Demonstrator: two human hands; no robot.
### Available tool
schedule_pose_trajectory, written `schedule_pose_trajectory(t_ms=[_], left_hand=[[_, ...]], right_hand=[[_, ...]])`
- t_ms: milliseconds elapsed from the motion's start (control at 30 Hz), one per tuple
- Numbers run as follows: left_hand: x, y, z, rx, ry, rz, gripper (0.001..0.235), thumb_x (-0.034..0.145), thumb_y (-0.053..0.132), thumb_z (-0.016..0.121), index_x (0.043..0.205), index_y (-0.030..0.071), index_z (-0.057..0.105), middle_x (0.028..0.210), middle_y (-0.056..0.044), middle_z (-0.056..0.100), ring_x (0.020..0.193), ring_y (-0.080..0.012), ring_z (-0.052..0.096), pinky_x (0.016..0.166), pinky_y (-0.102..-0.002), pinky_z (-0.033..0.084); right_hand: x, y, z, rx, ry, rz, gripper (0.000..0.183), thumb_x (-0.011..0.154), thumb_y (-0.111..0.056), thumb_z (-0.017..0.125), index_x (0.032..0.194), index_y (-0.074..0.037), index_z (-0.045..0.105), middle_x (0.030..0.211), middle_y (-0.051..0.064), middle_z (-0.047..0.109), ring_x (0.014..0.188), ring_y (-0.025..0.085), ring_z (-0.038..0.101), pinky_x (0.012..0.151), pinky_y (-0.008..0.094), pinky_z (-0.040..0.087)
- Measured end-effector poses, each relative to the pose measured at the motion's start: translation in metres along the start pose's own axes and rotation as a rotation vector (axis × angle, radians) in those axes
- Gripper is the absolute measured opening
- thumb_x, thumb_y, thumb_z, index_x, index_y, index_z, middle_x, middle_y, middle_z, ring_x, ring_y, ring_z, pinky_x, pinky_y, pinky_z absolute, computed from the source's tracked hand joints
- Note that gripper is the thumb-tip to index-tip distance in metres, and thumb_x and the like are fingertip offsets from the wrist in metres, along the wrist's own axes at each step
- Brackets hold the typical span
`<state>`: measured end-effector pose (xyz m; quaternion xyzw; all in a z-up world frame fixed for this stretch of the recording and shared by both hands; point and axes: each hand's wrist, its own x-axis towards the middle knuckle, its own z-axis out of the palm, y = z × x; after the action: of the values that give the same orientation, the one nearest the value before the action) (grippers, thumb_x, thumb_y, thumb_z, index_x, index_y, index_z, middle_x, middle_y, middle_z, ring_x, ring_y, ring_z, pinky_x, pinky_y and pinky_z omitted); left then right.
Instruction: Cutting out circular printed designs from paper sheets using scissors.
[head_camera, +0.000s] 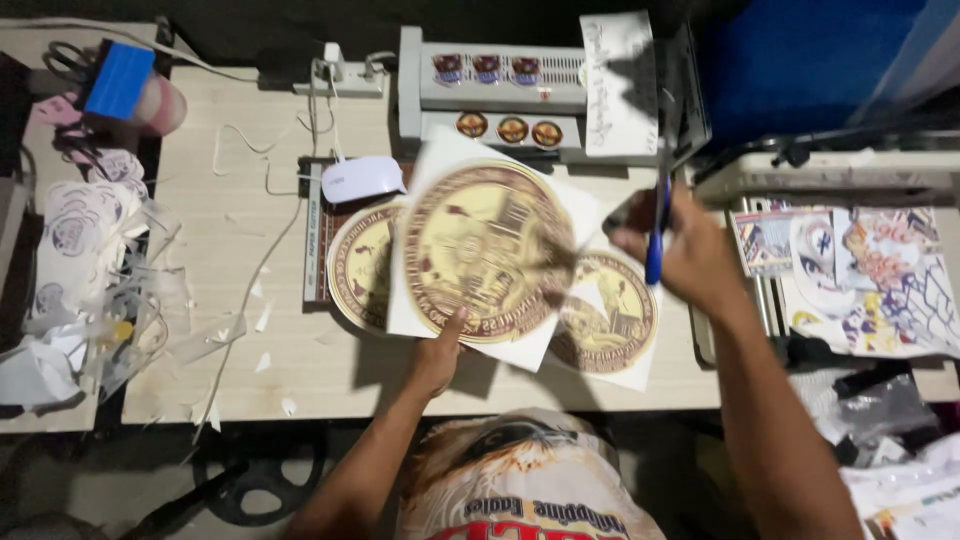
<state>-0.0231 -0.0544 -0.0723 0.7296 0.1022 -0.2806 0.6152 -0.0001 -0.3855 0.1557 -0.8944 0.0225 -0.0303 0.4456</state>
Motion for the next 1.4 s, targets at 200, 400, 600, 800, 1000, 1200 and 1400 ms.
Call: schedule_pose_trajectory(t_ms=[200, 400, 600, 800, 1000, 1200, 1400], left_hand=[[-0.026, 0.104, 0.003, -0.695, -0.018, 0.372, 0.052, 0.098, 0.04, 0.057, 0.129, -0.002, 0.05, 0.117, -0.019, 0.066, 0.09, -0.0235, 0.076, 0.061, -0.036, 0.068], [-0.015, 0.132, 0.013, -0.74, 0.013, 0.471, 0.045, 0.105, 0.035, 0.054, 0.127, -0.004, 0.056, 0.111, -0.018, 0.069, 0.088, -0.0253, 0.073, 0.069, -0.04, 0.067], [0.016, 0.075, -0.007, -0.181, 0.326, 0.287, 0.044, 0.112, 0.034, 0.056, 0.118, -0.006, 0.071, 0.096, -0.022, 0.065, 0.08, -0.0283, 0.059, 0.069, -0.035, 0.05], [-0.017, 0.101, -0.051, -0.157, 0.238, 0.564, 0.037, 0.102, 0.03, 0.064, 0.121, -0.002, 0.065, 0.113, -0.012, 0.072, 0.103, -0.0239, 0.068, 0.094, -0.038, 0.053], [-0.039, 0.109, -0.049, -0.095, 0.206, 0.499, 0.04, 0.102, 0.034, 0.063, 0.12, -0.002, 0.066, 0.108, -0.014, 0.073, 0.096, -0.0239, 0.07, 0.088, -0.037, 0.056], [-0.054, 0.115, -0.037, 0.04, 0.19, 0.567, 0.044, 0.106, 0.038, 0.057, 0.12, -0.003, 0.065, 0.112, -0.014, 0.072, 0.101, -0.0249, 0.069, 0.093, -0.038, 0.054], [-0.06, 0.116, -0.03, 0.022, 0.213, 0.572, 0.035, 0.105, 0.03, 0.06, 0.115, -0.002, 0.068, 0.104, -0.013, 0.075, 0.094, -0.0234, 0.072, 0.087, -0.036, 0.057]], right_hand=[[-0.055, 0.089, 0.093, 0.309, -0.077, 0.513, 0.056, 0.077, -0.047, 0.08, 0.113, -0.004, 0.072, 0.094, 0.009, 0.077, 0.087, 0.019, 0.074, 0.079, 0.032, 0.058], [-0.079, 0.044, 0.14, 0.468, -0.252, 0.546, 0.052, 0.085, -0.039, 0.073, 0.119, -0.002, 0.067, 0.093, 0.008, 0.075, 0.084, 0.016, 0.074, 0.083, 0.03, 0.062], [-0.066, 0.041, 0.122, 0.695, -0.28, 0.394, 0.045, 0.085, -0.029, 0.076, 0.117, 0.0, 0.063, 0.094, 0.005, 0.072, 0.088, 0.013, 0.069, 0.082, 0.03, 0.058], [-0.057, 0.032, 0.094, 0.579, -0.319, 0.34, 0.038, 0.085, -0.026, 0.078, 0.11, 0.001, 0.067, 0.088, 0.004, 0.07, 0.083, 0.012, 0.07, 0.079, 0.027, 0.057], [-0.064, 0.014, 0.102, 0.495, -0.312, 0.347, 0.032, 0.082, -0.023, 0.081, 0.101, -0.001, 0.069, 0.084, 0.003, 0.071, 0.077, 0.012, 0.069, 0.073, 0.027, 0.057], [-0.062, 0.012, 0.102, 0.643, -0.248, 0.283, 0.026, 0.085, -0.023, 0.078, 0.096, -0.002, 0.068, 0.08, 0.005, 0.071, 0.076, 0.012, 0.069, 0.071, 0.029, 0.058], [-0.062, 0.007, 0.098, 0.465, -0.235, 0.27, 0.028, 0.082, -0.029, 0.077, 0.087, -0.003, 0.068, 0.074, 0.006, 0.074, 0.069, 0.013, 0.07, 0.065, 0.029, 0.056]])
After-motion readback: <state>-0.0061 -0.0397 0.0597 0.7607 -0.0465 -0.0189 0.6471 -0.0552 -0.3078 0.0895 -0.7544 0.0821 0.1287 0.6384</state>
